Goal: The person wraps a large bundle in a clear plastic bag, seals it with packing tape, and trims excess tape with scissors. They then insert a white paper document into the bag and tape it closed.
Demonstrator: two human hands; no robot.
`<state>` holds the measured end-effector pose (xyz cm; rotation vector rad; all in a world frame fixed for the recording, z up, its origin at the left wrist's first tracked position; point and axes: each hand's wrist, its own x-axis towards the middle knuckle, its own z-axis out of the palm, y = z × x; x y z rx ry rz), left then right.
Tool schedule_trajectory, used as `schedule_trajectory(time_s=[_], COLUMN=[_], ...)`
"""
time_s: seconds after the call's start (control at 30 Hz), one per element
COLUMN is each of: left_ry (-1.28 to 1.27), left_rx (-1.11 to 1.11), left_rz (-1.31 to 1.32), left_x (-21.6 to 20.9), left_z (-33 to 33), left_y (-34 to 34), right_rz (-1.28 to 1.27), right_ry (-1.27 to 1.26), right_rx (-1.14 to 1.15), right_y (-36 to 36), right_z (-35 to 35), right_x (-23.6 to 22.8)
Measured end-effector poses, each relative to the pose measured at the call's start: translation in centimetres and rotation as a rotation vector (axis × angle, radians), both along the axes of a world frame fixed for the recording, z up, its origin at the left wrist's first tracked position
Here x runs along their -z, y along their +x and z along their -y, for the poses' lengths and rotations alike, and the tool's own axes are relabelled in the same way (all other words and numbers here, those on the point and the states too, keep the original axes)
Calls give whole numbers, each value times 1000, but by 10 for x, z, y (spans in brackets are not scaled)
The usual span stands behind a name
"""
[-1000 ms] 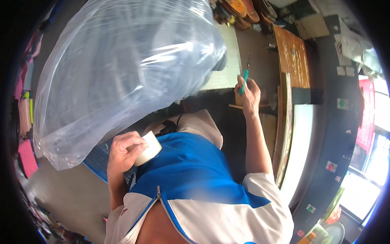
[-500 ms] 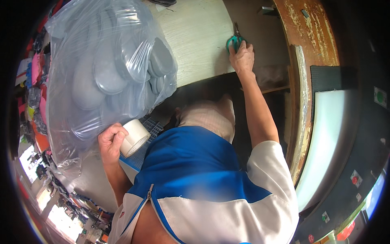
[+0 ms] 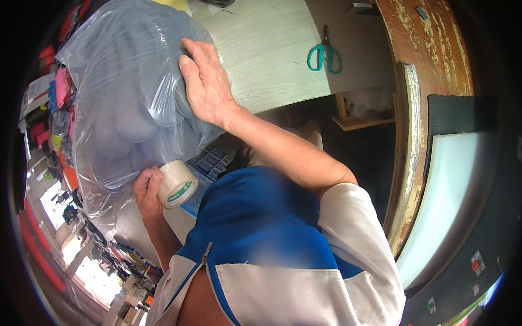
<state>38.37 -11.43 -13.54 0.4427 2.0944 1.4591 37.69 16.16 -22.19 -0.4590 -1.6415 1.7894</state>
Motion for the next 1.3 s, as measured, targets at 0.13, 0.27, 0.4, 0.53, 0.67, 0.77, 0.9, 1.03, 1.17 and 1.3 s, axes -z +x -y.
schedule_trajectory(time_s=[0.13,0.27,0.4,0.53,0.67,0.77,0.9,1.03,1.17,1.3], left_ry=[-14,0,11,-13,6,44,22,-3,16,1], left_rx=[-8,-13,-25,-63,-122,-108,-69,-40,-71,-73], left_rz=[21,41,39,42,72,110,83,58,91,81], left_x=[-2,-2,-1,1,4,5,4,0,-2,-2], left_z=[-2,-1,1,3,5,7,6,3,1,0], left_y=[1,-2,-9,-12,-12,-12,-12,-12,-11,-10], right_rz=[-8,-62,-74,-45,2,145,326,424,406,355], right_ry=[49,90,74,-118,-367,-299,-118,-84,-126,-271], right_rx=[-26,0,9,-101,-242,-278,-234,-296,-302,-348], right_y=[4,-1,-13,-18,19,57,77,72,68,73], right_z=[-3,3,8,-9,-35,-26,-8,-4,-2,4], right_x=[1,6,12,13,20,23,19,10,9,17])
